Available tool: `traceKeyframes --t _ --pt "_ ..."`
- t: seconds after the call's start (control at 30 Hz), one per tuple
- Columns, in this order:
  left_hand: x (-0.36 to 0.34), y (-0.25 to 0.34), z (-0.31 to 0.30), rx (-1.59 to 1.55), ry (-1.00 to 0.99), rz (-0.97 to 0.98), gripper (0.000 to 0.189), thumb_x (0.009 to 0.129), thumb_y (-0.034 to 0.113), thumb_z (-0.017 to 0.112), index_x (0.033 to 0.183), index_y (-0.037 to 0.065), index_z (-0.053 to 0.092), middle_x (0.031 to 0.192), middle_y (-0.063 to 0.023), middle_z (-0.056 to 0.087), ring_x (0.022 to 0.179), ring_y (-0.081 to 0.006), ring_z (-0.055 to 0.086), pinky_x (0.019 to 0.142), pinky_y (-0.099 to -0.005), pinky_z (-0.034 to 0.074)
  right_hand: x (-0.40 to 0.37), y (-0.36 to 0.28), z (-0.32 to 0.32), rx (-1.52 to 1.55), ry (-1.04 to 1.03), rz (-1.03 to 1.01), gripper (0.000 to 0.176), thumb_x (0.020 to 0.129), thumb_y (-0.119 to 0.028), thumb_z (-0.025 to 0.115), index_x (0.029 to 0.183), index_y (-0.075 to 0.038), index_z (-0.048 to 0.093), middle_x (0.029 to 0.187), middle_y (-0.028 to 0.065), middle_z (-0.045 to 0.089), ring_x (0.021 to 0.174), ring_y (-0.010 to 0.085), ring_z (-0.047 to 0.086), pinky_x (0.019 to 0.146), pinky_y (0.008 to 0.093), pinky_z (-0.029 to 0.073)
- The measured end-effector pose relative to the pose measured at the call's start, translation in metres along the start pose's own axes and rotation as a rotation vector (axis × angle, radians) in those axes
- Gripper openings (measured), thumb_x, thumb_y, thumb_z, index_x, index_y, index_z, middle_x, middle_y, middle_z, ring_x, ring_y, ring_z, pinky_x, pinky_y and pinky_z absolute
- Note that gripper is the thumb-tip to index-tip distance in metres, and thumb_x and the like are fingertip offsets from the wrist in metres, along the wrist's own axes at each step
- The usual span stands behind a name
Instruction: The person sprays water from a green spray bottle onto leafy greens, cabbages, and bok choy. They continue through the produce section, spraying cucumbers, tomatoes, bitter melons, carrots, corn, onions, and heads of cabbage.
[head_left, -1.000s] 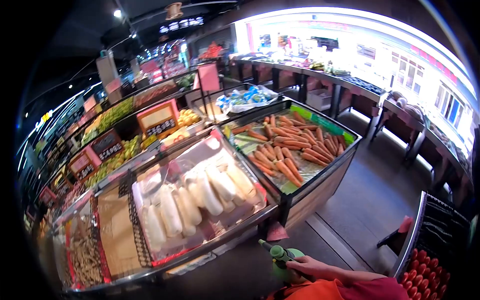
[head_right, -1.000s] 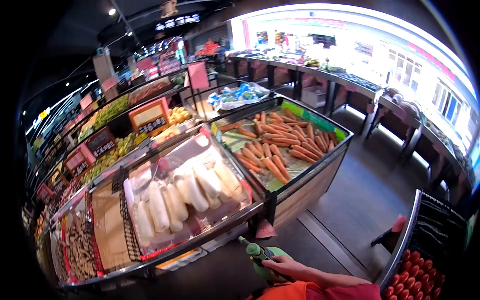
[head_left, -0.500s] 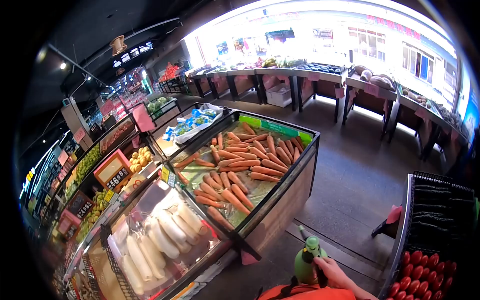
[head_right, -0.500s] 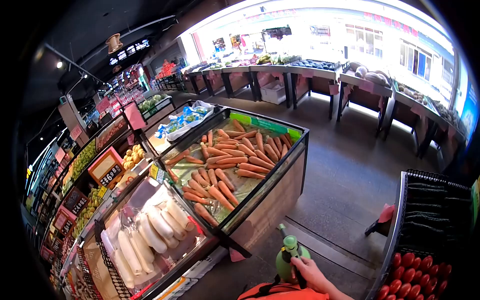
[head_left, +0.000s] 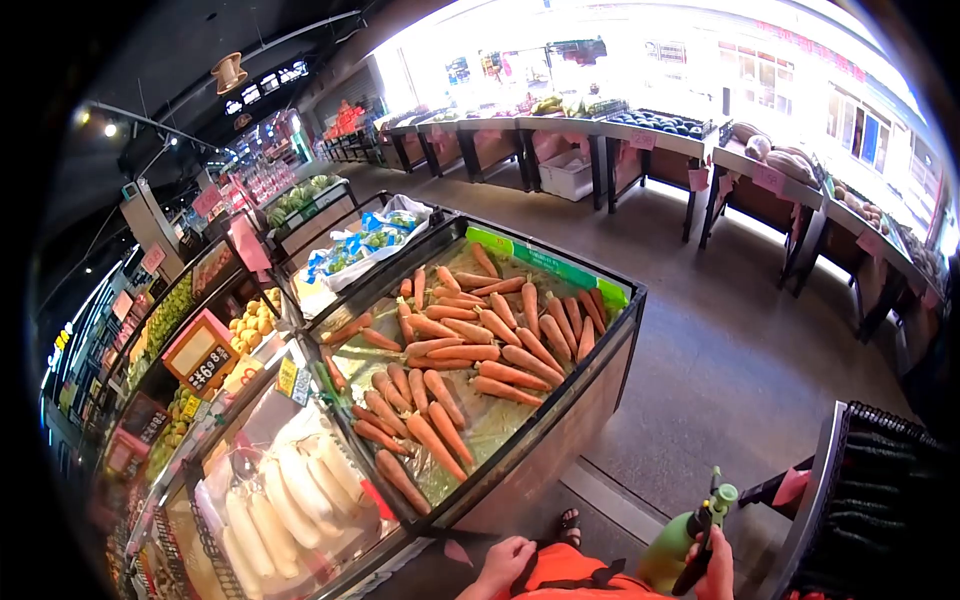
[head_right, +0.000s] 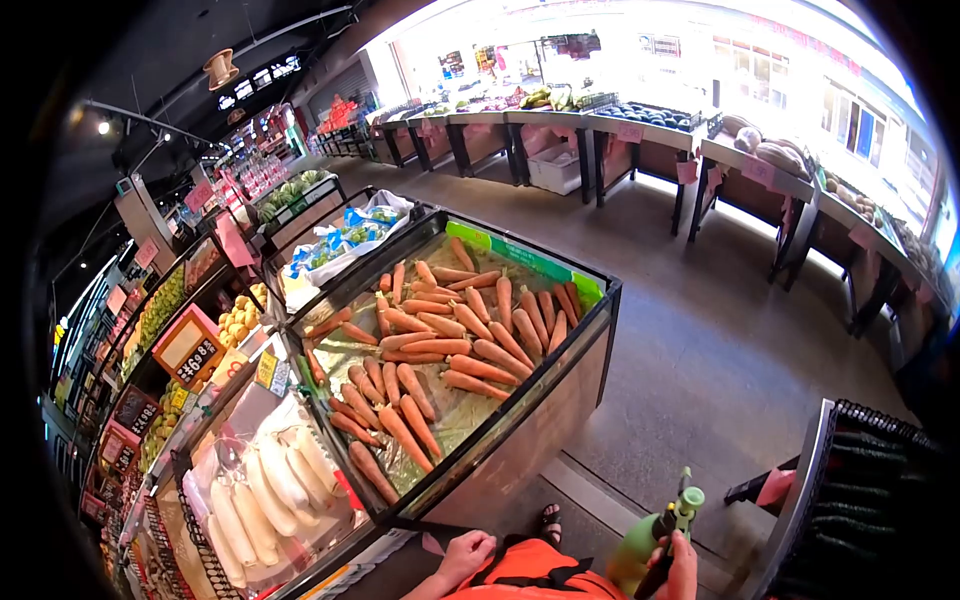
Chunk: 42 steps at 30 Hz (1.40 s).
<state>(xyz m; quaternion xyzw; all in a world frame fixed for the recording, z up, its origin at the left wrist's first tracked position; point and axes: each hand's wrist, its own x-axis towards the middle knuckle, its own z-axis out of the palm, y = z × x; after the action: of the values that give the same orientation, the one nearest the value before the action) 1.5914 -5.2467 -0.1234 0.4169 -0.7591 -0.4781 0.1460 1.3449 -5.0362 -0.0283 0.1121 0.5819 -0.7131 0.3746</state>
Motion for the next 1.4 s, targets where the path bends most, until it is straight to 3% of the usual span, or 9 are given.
traceKeyframes --t 0.27,0.53,0.83,0.93,1.0,1.1,1.27,1.3,1.4 --pt "0.196 0.087 -0.001 -0.042 0.073 0.609 0.010 0.080 0.013 0.057 0.075 0.004 0.057 0.068 -0.0125 0.054 0.065 -0.0309 0.055 0.058 -0.0354 0.044 0.060 -0.065 0.039 0.078 0.130 0.033 0.021 0.086 -0.028 0.054 0.081 -0.008 0.054 0.060 0.0002 0.047 0.054 0.0113 0.046 0.048 0.0237 0.038" --pt "0.347 0.089 -0.002 -0.055 0.154 0.402 0.011 0.078 0.010 0.057 0.087 0.003 0.058 0.078 -0.0122 0.057 0.077 -0.0305 0.055 0.070 -0.0361 0.046 0.132 -0.144 0.095 0.105 0.141 0.079 0.022 0.085 -0.031 0.055 0.083 -0.009 0.054 0.062 -0.0001 0.048 0.057 0.0115 0.047 0.049 0.0239 0.038" --pt "0.444 0.079 0.032 0.566 0.387 0.240 0.028 0.073 0.018 0.059 0.099 0.008 0.057 0.102 -0.0100 0.055 0.096 -0.0291 0.052 0.084 -0.0390 0.042 0.254 -0.231 0.104 0.167 0.080 0.140 0.023 0.084 -0.033 0.056 0.085 -0.010 0.054 0.064 -0.0004 0.049 0.060 0.0117 0.048 0.051 0.0242 0.039" --pt "0.454 0.115 0.053 0.502 0.500 0.152 0.025 0.073 0.016 0.060 0.096 0.007 0.058 0.102 -0.0113 0.055 0.096 -0.0302 0.052 0.082 -0.0395 0.043 0.330 -0.245 0.028 0.254 0.074 0.069 0.024 0.084 -0.034 0.056 0.085 -0.010 0.054 0.065 -0.0005 0.049 0.062 0.0117 0.049 0.052 0.0243 0.040" --pt "0.462 0.133 0.073 0.372 0.589 0.162 0.021 0.073 0.012 0.060 0.093 0.006 0.059 0.099 -0.0127 0.055 0.095 -0.0307 0.052 0.083 -0.0396 0.043 0.351 -0.282 0.038 0.274 0.136 0.034 0.024 0.085 -0.033 0.055 0.086 -0.009 0.054 0.064 0.0006 0.050 0.059 0.0124 0.049 0.050 0.0246 0.040" --pt "0.484 0.166 0.097 0.360 0.623 0.223 0.018 0.074 0.010 0.059 0.091 0.004 0.060 0.091 -0.0129 0.057 0.086 -0.0301 0.055 0.077 -0.0373 0.045 0.419 -0.309 0.020 0.031 -0.074 -0.114 0.023 0.087 -0.029 0.051 0.086 -0.005 0.054 0.058 0.0045 0.049 0.045 0.0145 0.047 0.041 0.0254 0.037" --pt "0.530 0.231 0.127 0.433 0.641 0.410 0.015 0.077 0.010 0.058 0.089 0.002 0.058 0.085 -0.0108 0.058 0.077 -0.0251 0.057 0.070 -0.0333 0.047 0.474 -0.377 0.049 0.020 -0.102 -0.152 0.019 0.087 -0.025 0.051 0.086 -0.007 0.053 0.063 0.0034 0.052 0.055 0.0124 0.051 0.050 0.0242 0.041" --pt "0.537 0.265 0.127 0.370 0.586 0.276 0.018 0.080 0.018 0.056 0.093 0.005 0.060 0.090 -0.0120 0.060 0.092 -0.0274 0.056 0.081 -0.0352 0.044 0.488 -0.385 0.050 0.015 -0.110 -0.137 0.020 0.088 -0.026 0.051 0.086 -0.006 0.053 0.062 0.0030 0.052 0.054 0.0123 0.050 0.049 0.0240 0.041" --pt "0.565 0.276 0.127 0.499 0.555 0.241 0.019 0.080 0.017 0.056 0.095 0.005 0.059 0.099 -0.0120 0.058 0.094 -0.0281 0.055 0.083 -0.0354 0.043 0.529 -0.401 0.052 -0.037 -0.123 -0.110 0.023 0.089 -0.028 0.049 0.085 -0.006 0.053 0.060 0.0022 0.051 0.051 0.0120 0.049 0.047 0.0235 0.040"
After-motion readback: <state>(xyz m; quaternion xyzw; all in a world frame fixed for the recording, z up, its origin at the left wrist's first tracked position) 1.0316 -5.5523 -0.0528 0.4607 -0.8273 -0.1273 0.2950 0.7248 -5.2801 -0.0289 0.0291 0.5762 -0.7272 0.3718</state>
